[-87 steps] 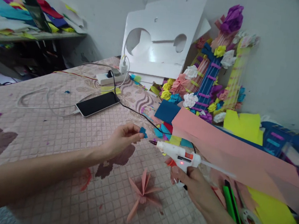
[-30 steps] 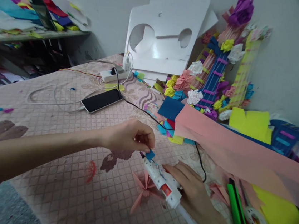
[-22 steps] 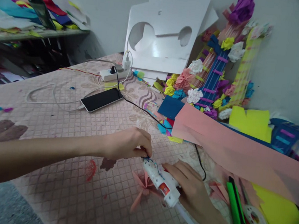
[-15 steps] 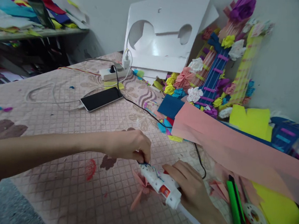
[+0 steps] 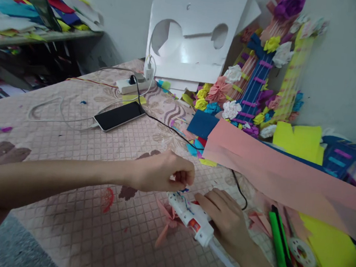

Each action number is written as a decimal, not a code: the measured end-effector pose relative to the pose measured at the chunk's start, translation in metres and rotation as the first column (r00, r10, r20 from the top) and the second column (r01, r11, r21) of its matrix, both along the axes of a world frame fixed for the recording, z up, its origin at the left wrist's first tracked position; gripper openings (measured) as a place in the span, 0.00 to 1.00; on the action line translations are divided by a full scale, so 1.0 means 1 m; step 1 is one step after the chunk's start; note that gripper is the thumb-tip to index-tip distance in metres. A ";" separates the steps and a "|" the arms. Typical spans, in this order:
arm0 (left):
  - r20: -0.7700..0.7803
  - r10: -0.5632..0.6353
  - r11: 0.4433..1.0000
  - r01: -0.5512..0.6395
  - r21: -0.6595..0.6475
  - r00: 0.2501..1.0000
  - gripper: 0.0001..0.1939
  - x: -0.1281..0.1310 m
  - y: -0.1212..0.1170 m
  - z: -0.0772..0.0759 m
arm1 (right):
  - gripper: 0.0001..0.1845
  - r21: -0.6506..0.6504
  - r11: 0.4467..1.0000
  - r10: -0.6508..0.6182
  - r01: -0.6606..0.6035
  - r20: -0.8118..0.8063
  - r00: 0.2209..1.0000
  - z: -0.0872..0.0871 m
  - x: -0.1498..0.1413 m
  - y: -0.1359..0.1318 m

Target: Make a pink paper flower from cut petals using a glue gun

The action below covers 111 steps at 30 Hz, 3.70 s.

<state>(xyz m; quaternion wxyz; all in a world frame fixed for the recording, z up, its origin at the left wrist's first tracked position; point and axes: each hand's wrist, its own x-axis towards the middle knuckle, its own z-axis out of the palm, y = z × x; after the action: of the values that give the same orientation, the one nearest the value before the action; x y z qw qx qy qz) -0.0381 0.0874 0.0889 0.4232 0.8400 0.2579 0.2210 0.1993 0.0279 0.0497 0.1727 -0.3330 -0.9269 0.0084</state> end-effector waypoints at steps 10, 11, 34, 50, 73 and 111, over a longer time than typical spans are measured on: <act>-0.110 -0.182 0.961 0.200 0.191 0.977 0.10 0.005 0.003 -0.006 | 0.15 0.066 0.998 0.011 -0.014 0.049 0.999 0.000 0.000 0.000; -0.122 -0.201 0.956 0.222 0.193 0.972 0.10 0.006 0.003 -0.007 | 0.15 0.070 0.997 0.015 -0.018 0.053 0.998 0.000 0.000 0.000; -0.009 -0.156 0.983 0.156 0.100 0.988 0.09 0.014 -0.010 0.004 | 0.12 0.092 0.995 0.027 -0.024 -0.034 0.999 -0.001 0.000 0.002; -0.247 -0.381 0.844 0.444 0.301 0.891 0.14 0.012 -0.004 0.021 | 0.11 0.119 0.992 0.049 -0.045 -0.032 0.998 0.000 -0.003 0.001; -0.319 -0.180 0.745 0.341 0.573 0.930 0.08 0.006 0.011 0.000 | 0.14 0.123 0.992 0.022 -0.018 -0.029 0.999 -0.002 -0.002 0.000; -0.143 -0.017 0.983 0.043 0.179 0.990 0.07 -0.025 0.006 -0.014 | 0.15 0.112 0.993 -0.024 0.038 -0.123 0.992 0.001 0.000 -0.001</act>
<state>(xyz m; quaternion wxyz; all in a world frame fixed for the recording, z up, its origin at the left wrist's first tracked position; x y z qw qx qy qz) -0.0628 0.0934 0.0753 0.3287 0.8925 0.2530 0.1773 0.1995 0.0269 0.0507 0.2475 -0.3358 -0.9084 -0.0268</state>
